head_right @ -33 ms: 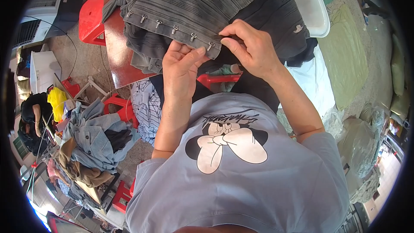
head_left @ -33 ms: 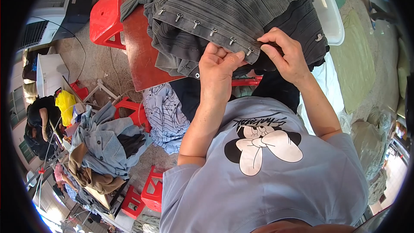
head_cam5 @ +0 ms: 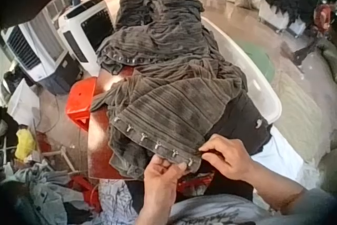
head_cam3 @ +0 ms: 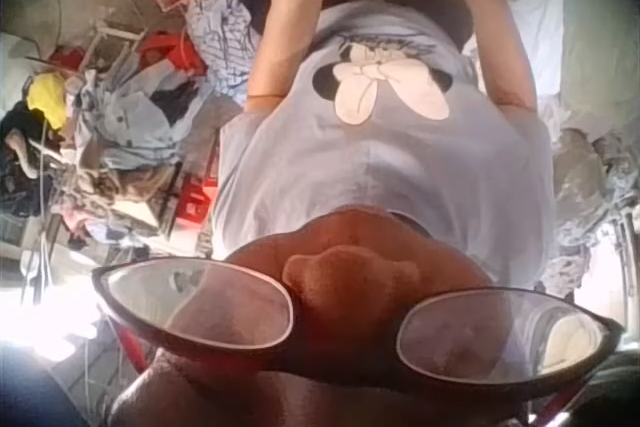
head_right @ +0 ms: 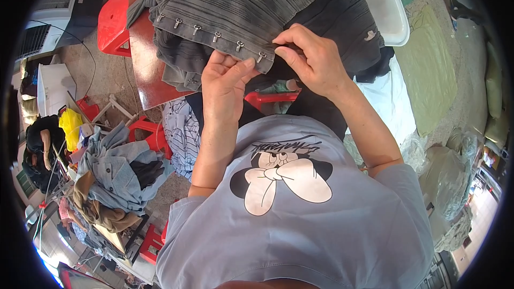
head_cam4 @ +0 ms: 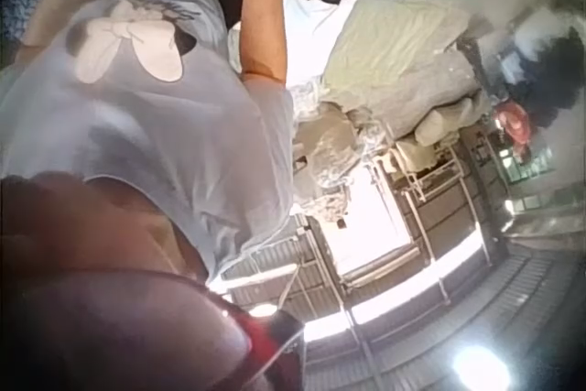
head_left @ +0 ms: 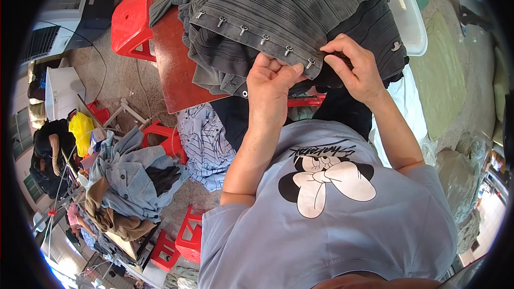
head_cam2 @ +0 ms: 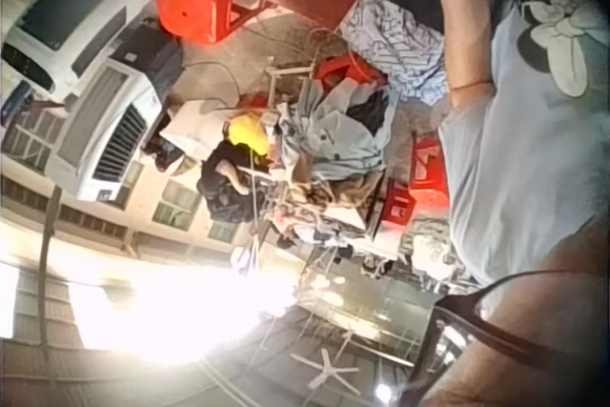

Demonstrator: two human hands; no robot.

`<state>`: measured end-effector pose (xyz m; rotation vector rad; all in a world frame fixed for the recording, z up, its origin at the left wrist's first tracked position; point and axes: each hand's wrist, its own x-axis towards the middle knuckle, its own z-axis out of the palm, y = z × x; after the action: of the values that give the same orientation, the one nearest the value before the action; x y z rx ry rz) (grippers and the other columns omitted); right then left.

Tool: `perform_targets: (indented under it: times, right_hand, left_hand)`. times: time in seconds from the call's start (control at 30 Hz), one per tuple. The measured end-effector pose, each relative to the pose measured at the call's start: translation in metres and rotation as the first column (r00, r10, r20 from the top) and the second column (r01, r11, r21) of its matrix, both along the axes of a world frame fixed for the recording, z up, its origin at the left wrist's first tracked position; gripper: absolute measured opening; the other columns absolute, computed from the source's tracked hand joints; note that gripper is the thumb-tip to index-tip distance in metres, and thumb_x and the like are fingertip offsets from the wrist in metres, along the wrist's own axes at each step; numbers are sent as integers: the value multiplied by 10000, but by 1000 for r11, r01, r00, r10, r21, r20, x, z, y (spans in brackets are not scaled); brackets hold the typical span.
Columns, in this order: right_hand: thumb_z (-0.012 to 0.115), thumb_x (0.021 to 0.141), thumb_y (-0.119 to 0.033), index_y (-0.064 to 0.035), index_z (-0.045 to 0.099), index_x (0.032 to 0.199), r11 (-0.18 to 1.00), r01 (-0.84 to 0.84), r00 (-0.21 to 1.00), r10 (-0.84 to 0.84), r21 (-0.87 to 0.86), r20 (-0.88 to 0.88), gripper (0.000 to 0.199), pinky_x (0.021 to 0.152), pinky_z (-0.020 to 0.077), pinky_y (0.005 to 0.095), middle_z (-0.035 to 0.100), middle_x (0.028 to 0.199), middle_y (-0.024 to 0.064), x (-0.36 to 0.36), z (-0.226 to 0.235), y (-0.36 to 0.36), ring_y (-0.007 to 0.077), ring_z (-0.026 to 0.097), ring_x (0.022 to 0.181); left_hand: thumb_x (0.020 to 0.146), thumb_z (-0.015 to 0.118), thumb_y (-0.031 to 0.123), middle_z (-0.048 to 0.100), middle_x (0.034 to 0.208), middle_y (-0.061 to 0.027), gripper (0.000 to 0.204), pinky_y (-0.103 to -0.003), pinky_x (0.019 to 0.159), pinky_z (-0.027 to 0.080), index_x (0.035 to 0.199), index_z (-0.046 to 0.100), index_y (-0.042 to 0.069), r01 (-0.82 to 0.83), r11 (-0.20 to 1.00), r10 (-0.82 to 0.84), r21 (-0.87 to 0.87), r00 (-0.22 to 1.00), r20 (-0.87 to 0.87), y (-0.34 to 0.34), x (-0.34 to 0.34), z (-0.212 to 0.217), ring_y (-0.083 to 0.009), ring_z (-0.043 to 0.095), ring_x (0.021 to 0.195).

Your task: Inspecting and fastening metal hooks on grey pleated textile pieces in a workshop.

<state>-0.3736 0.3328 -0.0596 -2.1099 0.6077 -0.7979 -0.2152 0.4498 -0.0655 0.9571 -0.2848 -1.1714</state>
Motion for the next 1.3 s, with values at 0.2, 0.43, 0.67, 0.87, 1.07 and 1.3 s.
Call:
perform_targets:
  times: [0.2, 0.43, 0.67, 0.87, 1.07, 1.3]
  right_hand:
    - [694, 929, -139, -22, 658, 1045, 1000, -17, 999, 18, 25, -51, 168, 610, 513, 297, 640, 882, 80, -2, 10, 3, 190, 652, 687]
    - [715, 919, -177, -43, 674, 1015, 990, -52, 984, 29, -131, -174, 170, 570, 494, 323, 645, 843, 68, -1, 7, -4, 232, 651, 672]
    - [731, 902, -205, -52, 680, 983, 969, -72, 991, 42, -238, -128, 181, 565, 494, 341, 651, 811, 66, 2, 1, -5, 252, 655, 667]
    - [732, 897, -207, -53, 676, 969, 963, -78, 994, 55, -259, -93, 179, 565, 496, 350, 647, 806, 64, 8, -2, -4, 257, 652, 663]
    - [729, 901, -192, -48, 673, 964, 968, -80, 994, 60, -239, -87, 166, 566, 495, 335, 643, 797, 62, 5, -6, -4, 248, 646, 654]
    - [676, 936, -88, -4, 657, 1064, 996, -20, 981, 2, 90, 195, 155, 629, 506, 274, 664, 888, 84, 8, -12, -2, 164, 636, 687]
  left_hand:
    - [897, 632, -67, 714, 1059, -164, 271, -378, 861, 599, 1163, 584, -51, -21, 1000, 20, 19, 999, 38, -1, -2, -1, -222, 718, 962]
    - [895, 632, -67, 713, 1055, -163, 265, -383, 851, 603, 1157, 590, -52, -32, 999, 32, 2, 999, 29, -1, 0, -1, -221, 720, 945]
    - [890, 642, -61, 711, 1061, -161, 274, -391, 855, 598, 1158, 589, -51, -15, 1000, 14, 17, 998, 61, -2, -1, -3, -229, 715, 956]
    - [884, 648, -60, 709, 1068, -160, 276, -396, 863, 594, 1153, 587, -47, -11, 1000, 9, 27, 998, 61, -1, 0, -3, -230, 711, 970]
    - [881, 649, -63, 708, 1069, -162, 281, -398, 862, 595, 1153, 582, -47, -9, 999, 7, 34, 998, 63, -2, 0, -4, -233, 711, 968]
    - [880, 648, -65, 708, 1074, -168, 271, -391, 853, 600, 1144, 588, -49, -7, 999, 5, 41, 998, 56, -1, 0, -5, -236, 714, 963]
